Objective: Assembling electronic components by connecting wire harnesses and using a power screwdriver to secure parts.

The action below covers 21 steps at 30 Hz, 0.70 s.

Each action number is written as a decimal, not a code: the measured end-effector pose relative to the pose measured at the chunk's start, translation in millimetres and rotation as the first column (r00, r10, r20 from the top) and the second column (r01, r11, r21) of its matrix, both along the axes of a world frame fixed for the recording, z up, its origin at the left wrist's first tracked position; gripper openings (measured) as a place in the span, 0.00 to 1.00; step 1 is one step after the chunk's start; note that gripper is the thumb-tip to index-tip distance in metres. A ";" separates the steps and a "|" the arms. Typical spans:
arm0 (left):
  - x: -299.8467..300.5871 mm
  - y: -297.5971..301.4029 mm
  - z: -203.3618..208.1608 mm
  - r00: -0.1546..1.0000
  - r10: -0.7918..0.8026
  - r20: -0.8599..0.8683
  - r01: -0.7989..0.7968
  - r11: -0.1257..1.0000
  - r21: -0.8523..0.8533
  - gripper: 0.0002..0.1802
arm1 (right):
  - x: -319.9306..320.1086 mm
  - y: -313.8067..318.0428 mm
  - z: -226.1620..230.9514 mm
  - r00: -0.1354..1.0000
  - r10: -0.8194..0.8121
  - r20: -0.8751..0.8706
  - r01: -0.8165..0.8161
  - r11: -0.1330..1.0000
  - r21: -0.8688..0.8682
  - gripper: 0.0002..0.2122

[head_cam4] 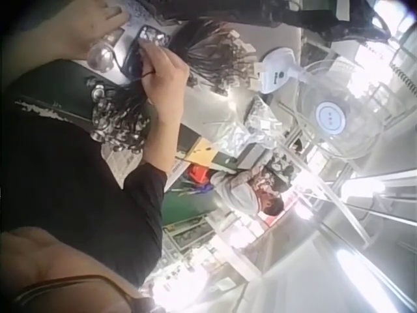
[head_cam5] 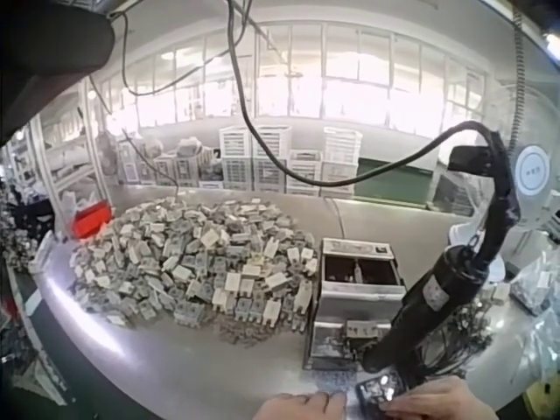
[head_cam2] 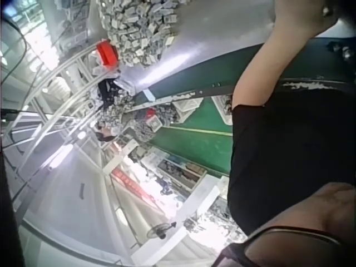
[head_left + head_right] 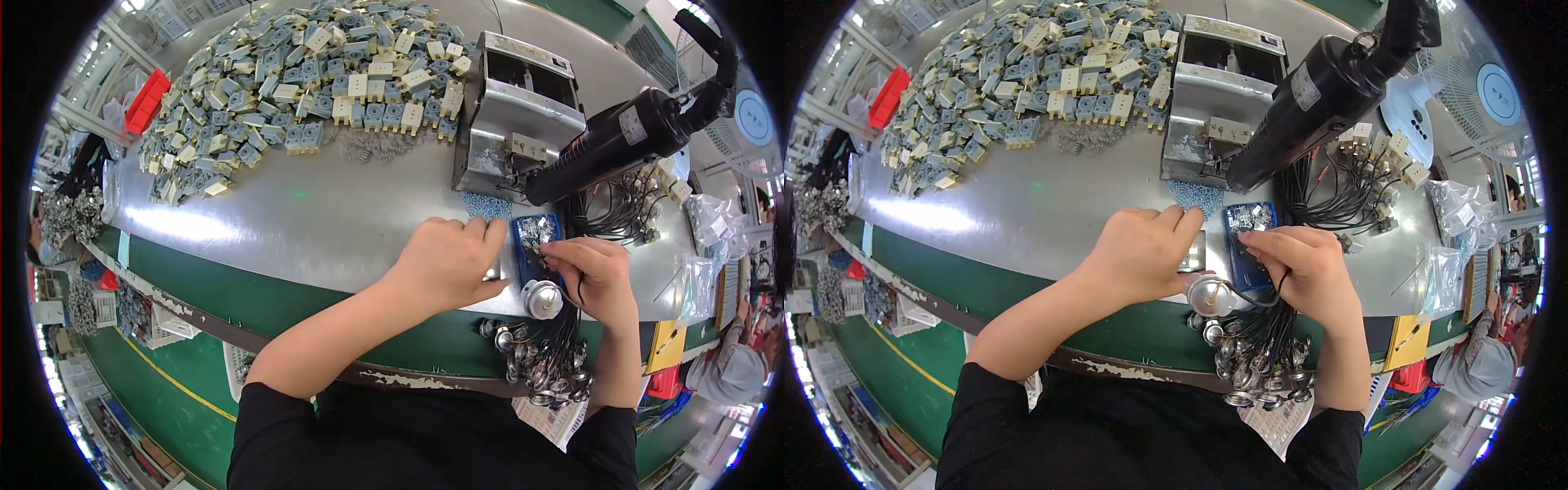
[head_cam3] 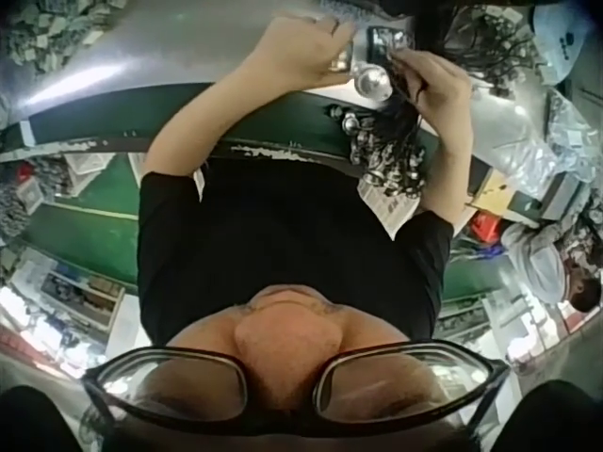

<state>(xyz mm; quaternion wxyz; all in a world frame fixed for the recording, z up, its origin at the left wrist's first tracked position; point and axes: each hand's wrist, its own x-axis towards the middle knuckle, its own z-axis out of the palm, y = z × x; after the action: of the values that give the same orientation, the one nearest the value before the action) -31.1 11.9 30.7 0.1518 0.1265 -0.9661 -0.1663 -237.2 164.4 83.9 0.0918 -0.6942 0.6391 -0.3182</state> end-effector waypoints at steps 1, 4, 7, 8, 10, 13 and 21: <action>2.2 1.0 0.2 0.999 -0.003 -0.047 0.004 1.000 0.026 0.28 | -0.2 1.2 1.2 1.000 0.002 0.000 -0.002 1.000 0.006 0.14; 14.5 -5.2 -8.7 0.976 -0.013 -0.219 0.054 0.982 0.180 0.28 | -2.1 6.5 -0.1 0.999 -0.019 0.037 0.019 1.000 0.013 0.13; 29.5 -13.5 -18.4 0.943 0.021 -0.331 0.112 0.918 0.380 0.25 | -1.2 9.9 -1.9 0.992 -0.048 0.115 0.049 0.999 0.000 0.15; 32.3 -14.1 -20.1 0.946 0.041 -0.322 0.119 0.880 0.461 0.24 | 0.1 11.2 -2.2 0.986 -0.061 0.155 0.064 0.998 -0.011 0.16; 33.4 -11.6 -21.9 0.945 0.059 -0.323 0.113 0.865 0.489 0.23 | -1.2 11.7 -1.9 0.986 -0.053 0.160 0.055 0.998 -0.004 0.16; 35.1 -9.2 -30.0 0.937 0.089 -0.338 0.121 0.825 0.552 0.23 | 1.5 9.7 9.9 0.993 0.026 0.117 -0.032 0.998 0.047 0.14; 36.3 -59.9 -13.6 0.816 0.481 -0.322 -0.274 0.811 0.516 0.17 | 8.5 5.5 11.6 0.992 0.123 0.028 -0.123 0.992 0.030 0.14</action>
<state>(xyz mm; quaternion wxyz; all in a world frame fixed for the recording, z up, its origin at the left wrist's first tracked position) 5.2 -48.1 17.1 0.3624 0.3117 -0.7952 -0.3731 -228.7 169.9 95.5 0.1306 -0.7265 0.5988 -0.3109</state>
